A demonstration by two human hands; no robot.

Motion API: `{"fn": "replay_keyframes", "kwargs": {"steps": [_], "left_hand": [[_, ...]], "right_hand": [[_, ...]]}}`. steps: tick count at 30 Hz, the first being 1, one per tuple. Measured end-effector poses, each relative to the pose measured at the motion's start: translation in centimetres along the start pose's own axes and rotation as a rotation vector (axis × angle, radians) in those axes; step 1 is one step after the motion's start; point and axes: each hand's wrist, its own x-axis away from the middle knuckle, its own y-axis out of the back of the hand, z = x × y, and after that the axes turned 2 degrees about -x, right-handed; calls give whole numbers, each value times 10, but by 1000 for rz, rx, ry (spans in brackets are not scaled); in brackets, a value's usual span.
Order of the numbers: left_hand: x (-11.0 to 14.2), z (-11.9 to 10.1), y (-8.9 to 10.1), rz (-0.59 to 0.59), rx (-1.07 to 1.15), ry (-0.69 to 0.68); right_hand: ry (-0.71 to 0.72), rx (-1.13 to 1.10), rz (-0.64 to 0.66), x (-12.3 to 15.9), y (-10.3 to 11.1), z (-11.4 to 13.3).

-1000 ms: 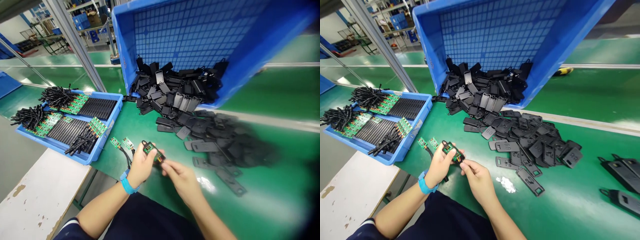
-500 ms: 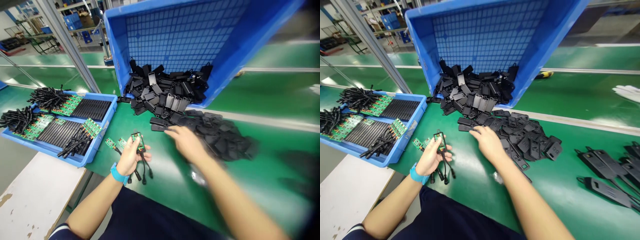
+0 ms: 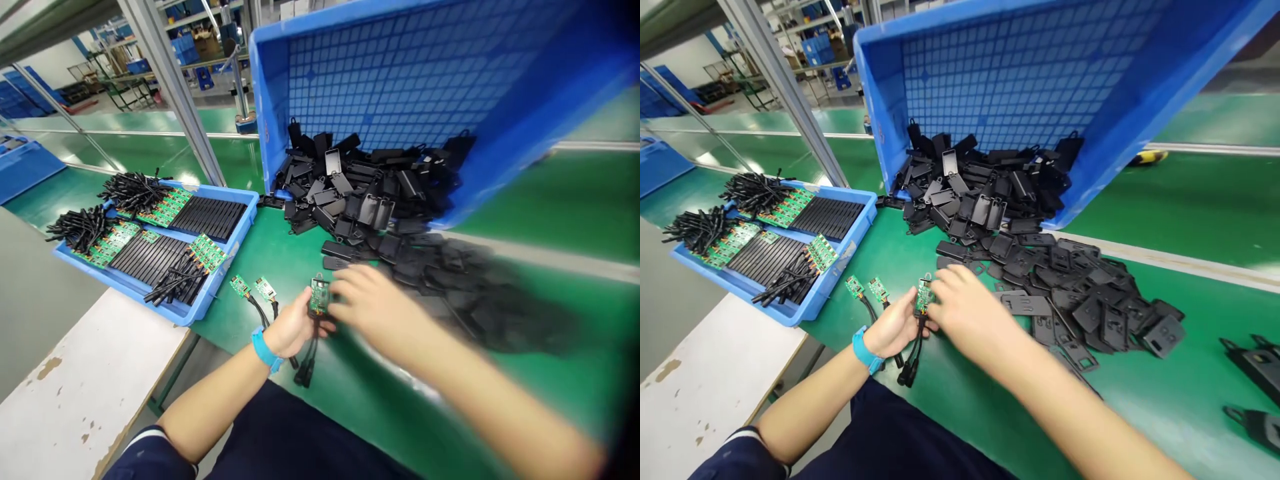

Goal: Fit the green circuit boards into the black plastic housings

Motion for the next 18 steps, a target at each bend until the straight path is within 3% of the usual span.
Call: {"fn": "replay_keyframes", "kwargs": {"steps": [3,7,9,12,15,18], "left_hand": [[-3,6,-7,-48,23,-39],[-1,11,-13,-83,-2,-91],[1,14,-15,-72,-49,-127],[4,20,-17,-90,-158,-222],[8,24,-20,-116,-299,-320],[12,24,-22,-117,-415,-368]], "right_hand": [[-52,-19,-107,-2,-11,23],[-580,-324,-399,16,-34,31],[-813,-512,-421,23,-41,36],[-1053,-839,-401,23,-45,46],[-1186,-1209,-463,18,-46,52],[-1206,-1361,-559,16,-45,52]]}}
